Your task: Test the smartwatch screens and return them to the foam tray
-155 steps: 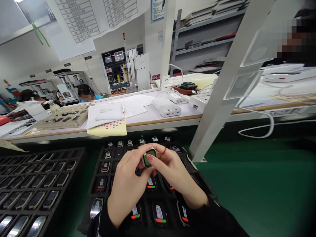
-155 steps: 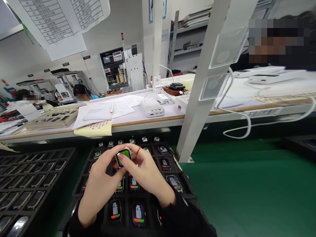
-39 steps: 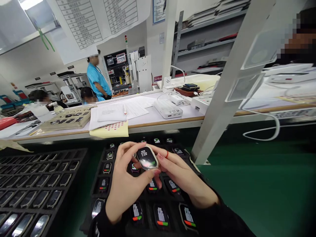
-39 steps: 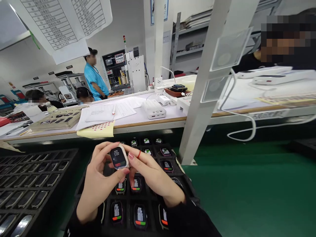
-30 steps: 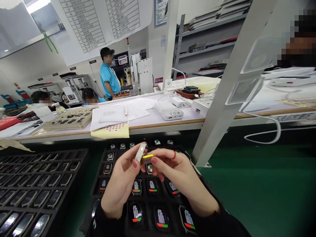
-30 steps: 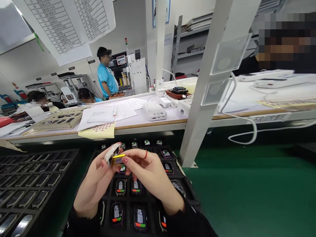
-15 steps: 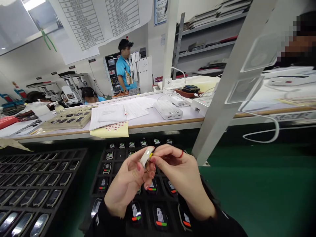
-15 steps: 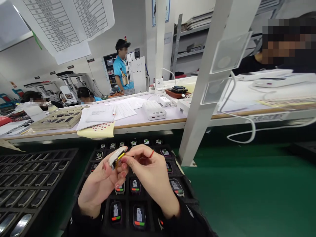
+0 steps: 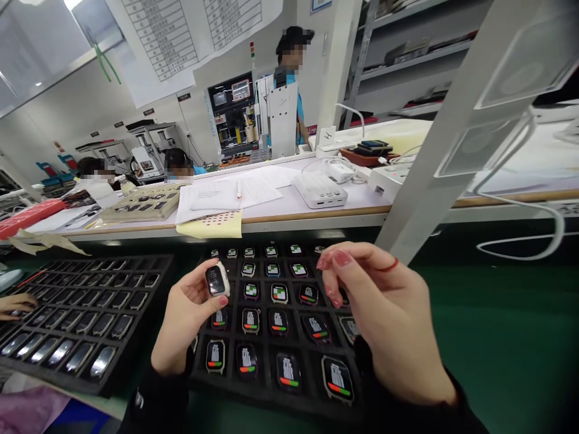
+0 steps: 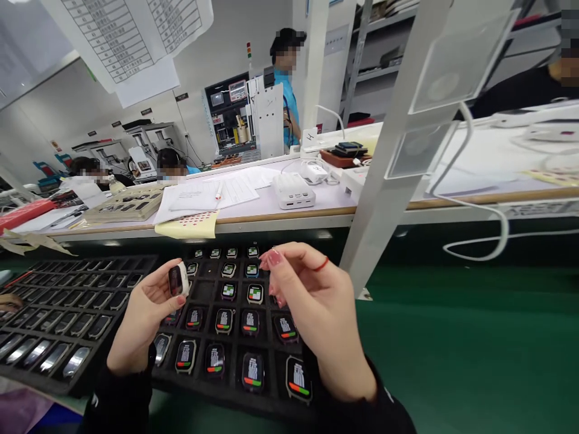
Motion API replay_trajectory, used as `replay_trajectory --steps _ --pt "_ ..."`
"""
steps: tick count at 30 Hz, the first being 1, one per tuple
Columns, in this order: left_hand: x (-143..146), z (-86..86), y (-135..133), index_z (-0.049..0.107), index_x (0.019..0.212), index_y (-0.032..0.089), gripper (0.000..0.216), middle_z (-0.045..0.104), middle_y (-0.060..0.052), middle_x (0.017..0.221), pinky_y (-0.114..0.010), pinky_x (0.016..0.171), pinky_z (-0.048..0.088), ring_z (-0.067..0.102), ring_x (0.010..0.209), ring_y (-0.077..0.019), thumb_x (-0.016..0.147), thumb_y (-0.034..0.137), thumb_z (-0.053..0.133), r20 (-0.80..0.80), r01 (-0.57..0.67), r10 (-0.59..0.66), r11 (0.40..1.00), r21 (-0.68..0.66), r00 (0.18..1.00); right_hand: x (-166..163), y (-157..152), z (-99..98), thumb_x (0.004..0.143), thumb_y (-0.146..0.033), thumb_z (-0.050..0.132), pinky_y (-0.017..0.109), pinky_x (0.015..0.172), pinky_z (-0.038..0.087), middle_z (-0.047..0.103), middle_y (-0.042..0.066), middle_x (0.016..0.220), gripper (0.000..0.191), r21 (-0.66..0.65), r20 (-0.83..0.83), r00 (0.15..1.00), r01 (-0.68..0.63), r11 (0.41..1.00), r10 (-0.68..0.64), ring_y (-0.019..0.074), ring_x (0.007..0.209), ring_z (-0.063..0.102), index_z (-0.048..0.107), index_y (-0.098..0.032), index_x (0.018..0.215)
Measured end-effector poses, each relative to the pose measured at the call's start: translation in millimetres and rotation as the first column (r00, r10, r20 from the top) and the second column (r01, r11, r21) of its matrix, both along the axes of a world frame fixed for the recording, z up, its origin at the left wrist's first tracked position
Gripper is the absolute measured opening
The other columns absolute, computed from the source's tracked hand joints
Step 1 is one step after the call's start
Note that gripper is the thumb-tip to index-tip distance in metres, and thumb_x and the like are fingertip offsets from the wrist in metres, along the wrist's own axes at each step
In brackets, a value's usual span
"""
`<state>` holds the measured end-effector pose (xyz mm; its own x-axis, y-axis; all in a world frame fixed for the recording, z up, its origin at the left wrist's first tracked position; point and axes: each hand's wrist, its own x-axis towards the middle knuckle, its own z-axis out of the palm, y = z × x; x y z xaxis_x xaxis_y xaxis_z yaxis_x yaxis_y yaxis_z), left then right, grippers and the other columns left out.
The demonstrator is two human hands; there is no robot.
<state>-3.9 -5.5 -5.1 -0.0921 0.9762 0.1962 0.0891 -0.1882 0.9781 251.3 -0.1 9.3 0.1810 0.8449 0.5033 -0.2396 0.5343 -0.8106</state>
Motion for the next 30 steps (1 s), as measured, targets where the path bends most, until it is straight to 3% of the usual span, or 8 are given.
replay_trajectory --steps 2,8,12,17,30 --pt "-13 -13.7 9 0.058 0.143 0.016 0.072 0.073 -0.011 0.119 -0.037 0.093 0.056 0.069 0.102 -0.0229 0.078 0.037 0.081 -0.284 -0.034 0.016 0.998 -0.061 0.959 6 -1 3.1 0.094 -0.049 0.081 0.022 0.050 0.043 0.066 0.000 0.075 0.027 0.007 -0.053 0.999 -0.003 1.000 0.004 0.0106 0.052 0.050 0.076 -0.024 0.085" --pt "-38 -53.0 61 0.055 0.141 0.011 0.058 0.072 -0.007 0.095 -0.039 0.082 0.059 0.069 0.083 -0.0198 0.088 0.023 0.074 -0.557 0.018 -0.167 0.965 -0.263 0.814 16 -4 6.7 0.091 -0.049 0.084 0.022 0.047 0.042 0.066 0.000 0.078 0.027 0.015 -0.136 0.991 0.000 1.000 0.002 0.0102 0.051 0.050 0.076 -0.025 0.082" --pt "-41 -66.5 79 0.061 0.130 0.016 0.038 0.067 -0.009 0.118 -0.042 0.084 0.060 0.069 0.098 -0.0221 0.097 0.033 0.067 -0.691 0.043 -0.270 0.944 -0.328 0.670 23 -8 8.1 0.095 -0.042 0.081 0.023 0.045 0.043 0.066 0.001 0.076 0.022 0.037 -0.130 0.991 -0.003 0.999 0.007 0.0123 0.051 0.051 0.076 -0.024 0.084" --pt "-37 -72.3 80 0.061 0.131 0.016 0.038 0.065 -0.011 0.127 -0.046 0.091 0.059 0.067 0.108 -0.0248 0.097 0.035 0.066 -0.773 0.037 -0.311 0.936 -0.351 0.553 31 -9 11.4 0.096 -0.036 0.079 0.025 0.045 0.042 0.063 0.000 0.070 0.017 0.036 -0.157 0.987 0.041 0.999 -0.035 0.0145 0.052 0.050 0.076 -0.026 0.082" --pt "-38 -72.1 87 0.060 0.131 0.016 0.039 0.065 -0.011 0.126 -0.046 0.090 0.059 0.067 0.106 -0.0246 0.098 0.035 0.065 -0.829 0.024 -0.360 0.921 -0.388 0.427 36 -8 15.4 0.095 -0.032 0.078 0.023 0.046 0.040 0.064 -0.002 0.067 0.015 0.059 -0.179 0.983 -0.015 0.998 0.025 0.0118 0.051 0.051 0.076 -0.025 0.082"
